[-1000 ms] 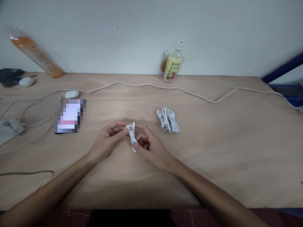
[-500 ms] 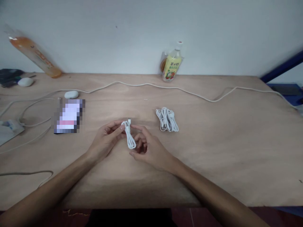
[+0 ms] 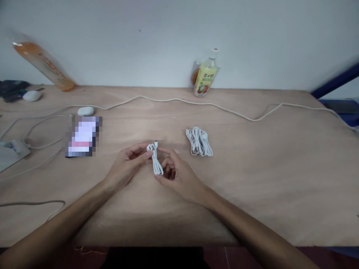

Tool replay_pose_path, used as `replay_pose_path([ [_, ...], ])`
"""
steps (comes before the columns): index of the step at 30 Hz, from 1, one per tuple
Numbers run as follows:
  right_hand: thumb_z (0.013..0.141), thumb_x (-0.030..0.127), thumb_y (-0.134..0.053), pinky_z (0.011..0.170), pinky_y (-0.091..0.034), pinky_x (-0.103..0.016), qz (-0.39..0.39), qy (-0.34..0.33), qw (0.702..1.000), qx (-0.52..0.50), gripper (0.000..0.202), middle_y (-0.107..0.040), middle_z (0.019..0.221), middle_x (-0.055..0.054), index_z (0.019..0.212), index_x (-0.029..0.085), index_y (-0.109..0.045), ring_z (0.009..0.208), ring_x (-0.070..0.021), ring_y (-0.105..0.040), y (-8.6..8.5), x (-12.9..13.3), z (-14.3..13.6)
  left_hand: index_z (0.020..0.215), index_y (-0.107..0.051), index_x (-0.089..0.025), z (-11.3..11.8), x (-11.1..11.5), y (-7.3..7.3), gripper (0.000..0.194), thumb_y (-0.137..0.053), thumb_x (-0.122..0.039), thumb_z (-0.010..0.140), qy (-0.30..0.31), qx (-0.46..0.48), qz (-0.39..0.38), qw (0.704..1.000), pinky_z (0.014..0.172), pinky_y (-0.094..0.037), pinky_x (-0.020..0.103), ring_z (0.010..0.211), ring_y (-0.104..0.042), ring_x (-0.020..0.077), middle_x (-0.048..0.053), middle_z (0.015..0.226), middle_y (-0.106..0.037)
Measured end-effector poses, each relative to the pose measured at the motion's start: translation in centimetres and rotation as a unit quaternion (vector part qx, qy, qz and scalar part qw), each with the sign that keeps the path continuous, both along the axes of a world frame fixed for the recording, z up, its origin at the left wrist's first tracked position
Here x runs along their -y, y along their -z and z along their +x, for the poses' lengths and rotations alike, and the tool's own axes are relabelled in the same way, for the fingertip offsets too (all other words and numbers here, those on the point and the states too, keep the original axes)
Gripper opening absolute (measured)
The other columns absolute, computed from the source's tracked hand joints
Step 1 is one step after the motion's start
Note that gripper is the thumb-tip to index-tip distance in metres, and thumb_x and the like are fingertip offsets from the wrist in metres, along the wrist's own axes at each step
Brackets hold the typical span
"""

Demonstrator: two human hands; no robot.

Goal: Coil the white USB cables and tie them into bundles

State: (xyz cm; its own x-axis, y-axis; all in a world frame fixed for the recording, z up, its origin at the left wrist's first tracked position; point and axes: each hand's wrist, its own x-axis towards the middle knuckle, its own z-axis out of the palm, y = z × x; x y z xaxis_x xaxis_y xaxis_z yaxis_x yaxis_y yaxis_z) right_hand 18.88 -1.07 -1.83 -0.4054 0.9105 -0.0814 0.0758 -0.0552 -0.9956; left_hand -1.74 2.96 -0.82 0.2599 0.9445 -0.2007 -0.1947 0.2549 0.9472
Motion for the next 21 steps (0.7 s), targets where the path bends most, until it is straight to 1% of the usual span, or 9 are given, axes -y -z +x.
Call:
replay_pose_path([
  [4, 0.092, 0.023, -0.075, 0.065, -0.043, -0.03, -0.001, -0.002, 1.0, 0.001, 0.065, -0.065, 0.088, 0.005, 0.152, 0.026, -0.049, 0.072, -0.0138, -0.058, 0.09, -0.06, 0.0, 0.112, -0.088, -0.022, -0.1, 0.01, -0.02, 0.037, -0.097, -0.036, 0.079, 0.007, -0.02, 0.007, 1.0, 0.099, -0.062, 0.04, 0.102, -0.079, 0.0246, 0.007, 0.107, -0.087],
  [9, 0.091, 0.025, -0.076, 0.065, -0.044, -0.03, -0.006, -0.007, 1.0, 0.001, 0.065, -0.064, 0.087, 0.005, 0.151, 0.027, -0.048, 0.072, -0.0138, -0.058, -0.13, -0.05, 0.02, 0.118, -0.087, -0.023, -0.18, 0.03, 0.03, 0.041, -0.096, -0.036, 0.081, 0.011, -0.017, 0.022, 1.0, 0.107, -0.059, 0.042, 0.112, -0.079, 0.0263, 0.008, 0.118, -0.087],
  [14, 0.092, 0.025, -0.077, 0.063, -0.043, -0.029, -0.008, -0.012, 1.0, 0.003, 0.067, -0.065, 0.087, 0.006, 0.151, 0.028, -0.047, 0.072, -0.014, -0.059, -0.23, -0.04, 0.07, 0.117, -0.086, -0.023, -0.14, 0.07, 0.11, 0.041, -0.096, -0.037, 0.08, 0.002, -0.016, 0.024, 1.0, 0.106, -0.06, 0.043, 0.114, -0.079, 0.0273, 0.008, 0.119, -0.087],
  [21, 0.092, 0.026, -0.077, 0.065, -0.044, -0.03, -0.009, -0.013, 1.0, 0.003, 0.069, -0.062, 0.085, 0.006, 0.153, 0.028, -0.047, 0.073, -0.015, -0.058, -0.35, -0.06, 0.04, 0.107, -0.085, -0.022, -0.05, 0.06, 0.33, 0.035, -0.097, -0.039, 0.079, -0.013, -0.019, 0.023, 0.999, 0.101, -0.06, 0.04, 0.108, -0.079, 0.025, 0.008, 0.116, -0.086],
])
